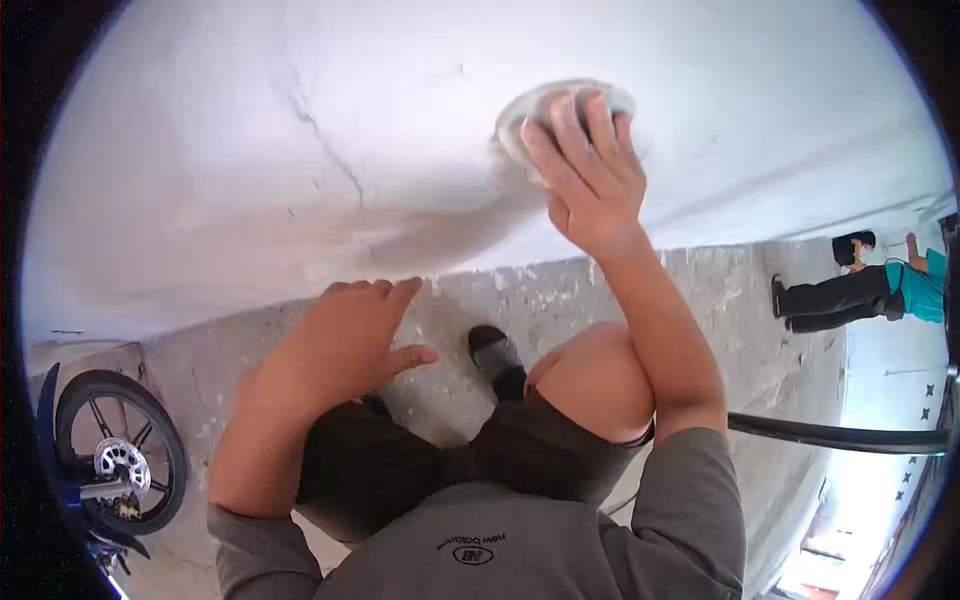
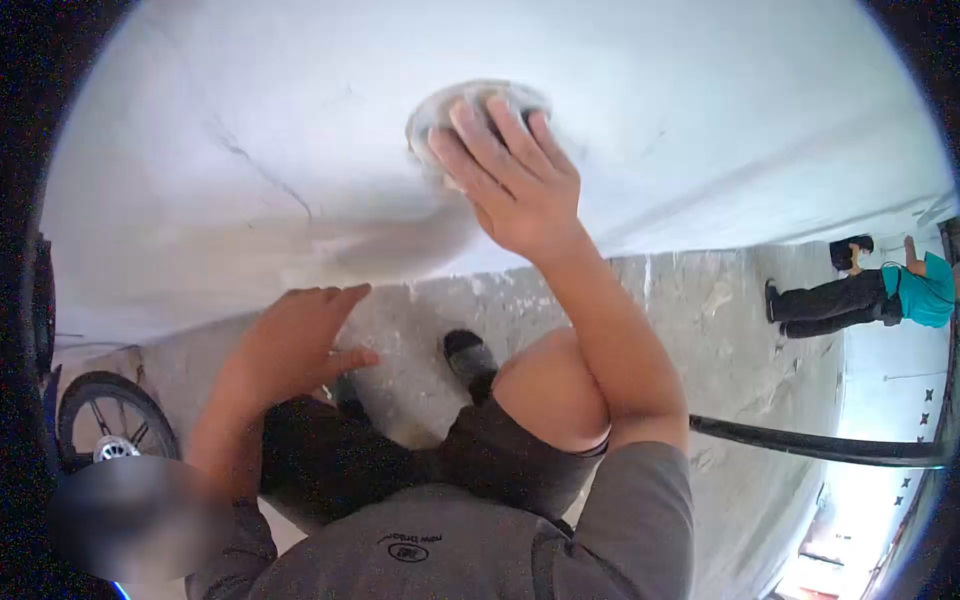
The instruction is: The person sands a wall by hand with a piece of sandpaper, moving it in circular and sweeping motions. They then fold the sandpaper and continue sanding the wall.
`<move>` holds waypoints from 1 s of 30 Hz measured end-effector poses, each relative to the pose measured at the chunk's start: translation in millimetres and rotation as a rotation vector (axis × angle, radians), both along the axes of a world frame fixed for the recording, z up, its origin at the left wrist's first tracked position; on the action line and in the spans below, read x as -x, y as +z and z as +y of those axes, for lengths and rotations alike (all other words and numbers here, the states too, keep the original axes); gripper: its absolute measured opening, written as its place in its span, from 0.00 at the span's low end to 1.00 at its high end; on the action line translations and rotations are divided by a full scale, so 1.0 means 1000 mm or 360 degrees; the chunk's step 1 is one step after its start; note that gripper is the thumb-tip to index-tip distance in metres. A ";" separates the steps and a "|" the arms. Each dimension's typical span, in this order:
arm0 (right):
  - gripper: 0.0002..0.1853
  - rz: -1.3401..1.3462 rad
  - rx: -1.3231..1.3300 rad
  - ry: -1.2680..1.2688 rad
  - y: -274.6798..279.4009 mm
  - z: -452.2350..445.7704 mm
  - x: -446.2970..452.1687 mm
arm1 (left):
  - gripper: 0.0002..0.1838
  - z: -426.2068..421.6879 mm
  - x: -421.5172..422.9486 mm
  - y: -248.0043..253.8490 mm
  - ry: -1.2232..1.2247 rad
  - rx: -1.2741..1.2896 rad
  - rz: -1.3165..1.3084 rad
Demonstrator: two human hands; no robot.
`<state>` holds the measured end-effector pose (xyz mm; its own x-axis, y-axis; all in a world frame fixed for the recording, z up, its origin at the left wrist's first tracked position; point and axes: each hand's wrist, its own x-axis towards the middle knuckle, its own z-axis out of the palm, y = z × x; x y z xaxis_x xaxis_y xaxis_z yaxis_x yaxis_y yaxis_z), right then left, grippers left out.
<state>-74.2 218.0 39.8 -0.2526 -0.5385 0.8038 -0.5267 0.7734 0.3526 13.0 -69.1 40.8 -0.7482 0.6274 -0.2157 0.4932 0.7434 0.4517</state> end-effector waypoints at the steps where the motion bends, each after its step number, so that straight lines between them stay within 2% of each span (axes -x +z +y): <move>1: 0.17 0.0016 -0.0015 -0.0002 0.002 0.002 0.000 | 0.42 0.001 -0.001 0.003 -0.0014 -0.0016 -0.0024; 9: 0.19 0.0099 0.0058 -0.0076 0.020 0.009 0.002 | 0.40 -0.002 -0.008 0.006 -0.0029 -0.0039 -0.0039; 11: 0.19 0.0260 0.0273 -0.0077 0.026 0.017 0.008 | 0.41 -0.003 -0.009 0.008 -0.0045 -0.0015 -0.0029; 14: 0.18 0.0105 0.0124 -0.0113 0.019 0.011 0.000 | 0.42 -0.004 -0.011 0.006 -0.0010 -0.0016 -0.0073; 16: 0.18 0.0118 0.0030 -0.0034 0.019 0.013 0.005 | 0.40 -0.006 -0.011 -0.005 -0.0088 -0.0093 0.0141; 18: 0.19 0.0226 0.0064 -0.0013 0.035 0.022 0.013 | 0.40 -0.007 -0.013 -0.006 -0.0090 -0.0102 0.0140; 20: 0.19 0.0317 0.0201 -0.0055 0.044 0.025 0.014 | 0.41 -0.003 -0.014 0.000 -0.0115 -0.0128 0.0147; 22: 0.20 0.0291 0.0465 -0.0026 0.038 0.022 0.016 | 0.40 0.003 -0.014 0.013 -0.0039 0.0022 -0.0100; 24: 0.21 0.0044 0.0198 -0.0088 0.017 0.016 0.007 | 0.40 0.003 -0.015 0.012 -0.0058 0.0036 -0.0069; 26: 0.20 0.0139 0.0072 -0.0019 0.016 0.008 0.001 | 0.40 0.006 -0.014 0.011 -0.0118 0.0045 -0.0023; 29: 0.20 0.0223 0.0132 -0.0017 0.044 0.019 0.011 | 0.40 0.007 -0.016 0.008 -0.0073 0.0021 -0.0074; 30: 0.19 0.0340 0.0301 -0.0019 0.054 0.020 0.017 | 0.40 0.005 -0.016 0.005 -0.0097 -0.0061 -0.0007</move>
